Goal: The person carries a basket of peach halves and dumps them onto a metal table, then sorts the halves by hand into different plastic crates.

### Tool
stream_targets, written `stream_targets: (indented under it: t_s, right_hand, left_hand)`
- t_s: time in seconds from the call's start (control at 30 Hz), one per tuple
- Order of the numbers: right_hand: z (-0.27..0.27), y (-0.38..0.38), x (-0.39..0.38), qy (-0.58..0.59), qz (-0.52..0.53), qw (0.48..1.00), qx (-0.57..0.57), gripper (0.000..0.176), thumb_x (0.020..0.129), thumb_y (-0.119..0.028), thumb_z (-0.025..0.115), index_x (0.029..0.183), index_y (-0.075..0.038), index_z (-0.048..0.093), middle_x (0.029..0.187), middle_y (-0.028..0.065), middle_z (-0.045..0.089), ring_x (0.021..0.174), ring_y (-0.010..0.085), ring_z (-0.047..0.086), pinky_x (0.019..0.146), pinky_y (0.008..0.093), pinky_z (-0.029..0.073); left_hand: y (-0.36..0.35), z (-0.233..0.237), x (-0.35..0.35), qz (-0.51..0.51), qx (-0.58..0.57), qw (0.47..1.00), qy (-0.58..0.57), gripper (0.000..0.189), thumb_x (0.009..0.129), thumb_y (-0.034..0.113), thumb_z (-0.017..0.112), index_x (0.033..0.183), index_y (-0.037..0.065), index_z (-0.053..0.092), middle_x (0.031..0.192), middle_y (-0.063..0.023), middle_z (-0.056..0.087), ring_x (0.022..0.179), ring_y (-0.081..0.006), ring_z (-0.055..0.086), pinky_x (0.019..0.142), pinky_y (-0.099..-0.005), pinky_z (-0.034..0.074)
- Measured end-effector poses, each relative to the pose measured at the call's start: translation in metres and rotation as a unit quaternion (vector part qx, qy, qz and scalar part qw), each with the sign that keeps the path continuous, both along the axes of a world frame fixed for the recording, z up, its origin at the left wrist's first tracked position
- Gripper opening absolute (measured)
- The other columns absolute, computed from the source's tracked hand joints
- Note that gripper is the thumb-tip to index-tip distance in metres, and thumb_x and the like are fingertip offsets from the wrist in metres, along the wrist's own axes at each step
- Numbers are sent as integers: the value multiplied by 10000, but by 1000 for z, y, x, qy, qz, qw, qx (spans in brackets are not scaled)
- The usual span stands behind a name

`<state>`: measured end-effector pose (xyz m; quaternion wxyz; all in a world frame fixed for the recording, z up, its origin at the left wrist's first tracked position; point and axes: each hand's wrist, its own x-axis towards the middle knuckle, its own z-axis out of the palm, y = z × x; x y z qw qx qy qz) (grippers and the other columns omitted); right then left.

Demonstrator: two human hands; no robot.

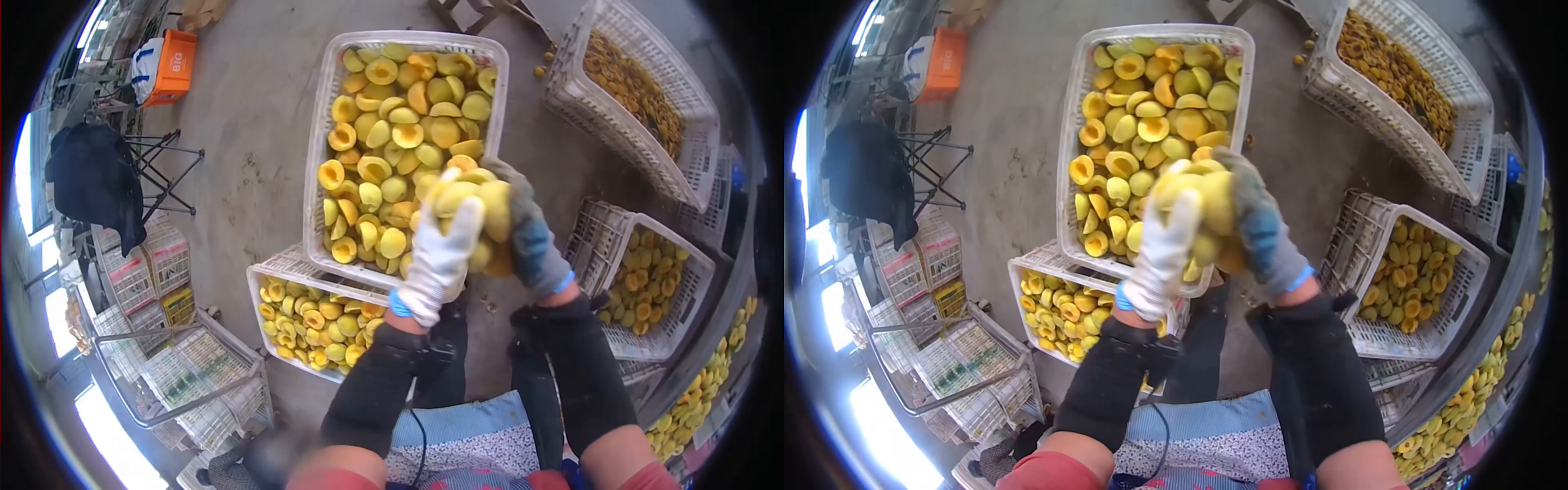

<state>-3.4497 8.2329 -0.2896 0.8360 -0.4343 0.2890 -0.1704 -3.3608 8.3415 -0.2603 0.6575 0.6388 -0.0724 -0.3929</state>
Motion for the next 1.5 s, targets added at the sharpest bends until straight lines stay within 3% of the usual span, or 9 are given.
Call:
stream_targets:
  t_s: [0.1, 0.2, 0.33, 0.57, 0.83, 1.0, 1.23, 1.33, 1.5]
  right_hand:
    - [-52, 37, 94, -12, 58, 994, -96, 457, 1047, -385, 548, 1315, -24, 631, 1343, 95, 602, 1235, 197, 568, 1083, 316, 424]
    - [-72, 47, 132, 125, 97, 956, -248, 304, 957, -308, 657, 1144, -80, 726, 1234, 124, 674, 1214, 284, 595, 1033, 351, 460]
    - [-81, 40, 130, 176, 114, 868, -449, 339, 920, -299, 699, 1189, -93, 719, 1339, 168, 626, 1237, 362, 578, 1012, 422, 492]
    - [-100, 71, 146, 176, 142, 703, -674, 446, 907, -284, 692, 1331, -157, 644, 1295, 168, 627, 1131, 421, 579, 979, 488, 498]
    - [-127, 66, 156, 130, 100, 814, -557, 468, 870, -81, 682, 1319, -207, 640, 1200, 148, 645, 1074, 405, 588, 929, 474, 509]
    - [-79, 47, 186, 56, 2, 742, -668, 475, 878, -58, 669, 1333, -195, 637, 1207, 127, 649, 1080, 396, 588, 936, 448, 508]
    - [-143, 105, 208, 174, 264, 645, -695, 460, 948, -406, 602, 1312, -128, 645, 1460, 106, 570, 1466, 383, 387, 1171, 521, 325]
    - [-108, 89, 174, 95, 204, 752, -619, 454, 949, -373, 623, 1334, -132, 634, 1449, 104, 573, 1417, 363, 450, 1141, 500, 359]
    - [-19, 29, 22, 65, -34, 820, -567, 460, 877, -177, 745, 1313, -99, 622, 1321, 155, 627, 1218, 372, 602, 1025, 483, 493]
  left_hand:
    - [54, -23, 80, 46, 84, 990, -102, 537, 1006, 230, 649, 1450, -25, 483, 1279, -101, 640, 1139, -159, 612, 1008, -306, 499]
    - [105, -53, 116, -89, 331, 847, -408, 744, 869, 469, 743, 1452, 60, 526, 1441, -200, 539, 1306, -352, 525, 1116, -440, 407]
    - [136, -76, 121, -142, 487, 730, -459, 761, 879, 604, 647, 1486, 165, 512, 1585, -196, 389, 1446, -436, 351, 1177, -574, 281]
    - [111, -152, 124, -51, 515, 684, -514, 535, 1047, 439, 421, 1541, 236, 449, 1632, -164, 330, 1485, -430, 284, 1199, -619, 163]
    - [119, -166, 161, -80, 422, 751, -502, 485, 1022, 379, 487, 1489, 252, 518, 1578, -207, 391, 1348, -452, 437, 1139, -540, 338]
    - [146, -144, 114, -36, 368, 781, -503, 454, 993, 305, 539, 1419, 157, 594, 1528, -203, 466, 1401, -443, 416, 1191, -557, 272]
    - [123, -188, 98, 18, 531, 724, -440, 669, 1026, 463, 425, 1628, 210, 281, 1702, -74, 225, 1569, -361, 130, 1227, -588, 86]
    - [135, -188, 95, -51, 541, 651, -529, 716, 1009, 375, 460, 1642, 155, 208, 1708, -87, 190, 1569, -366, 116, 1261, -526, 54]
    - [130, -181, 106, 12, 468, 731, -497, 553, 1103, 454, 281, 1553, 163, 416, 1611, -115, 390, 1511, -407, 244, 1227, -555, 183]
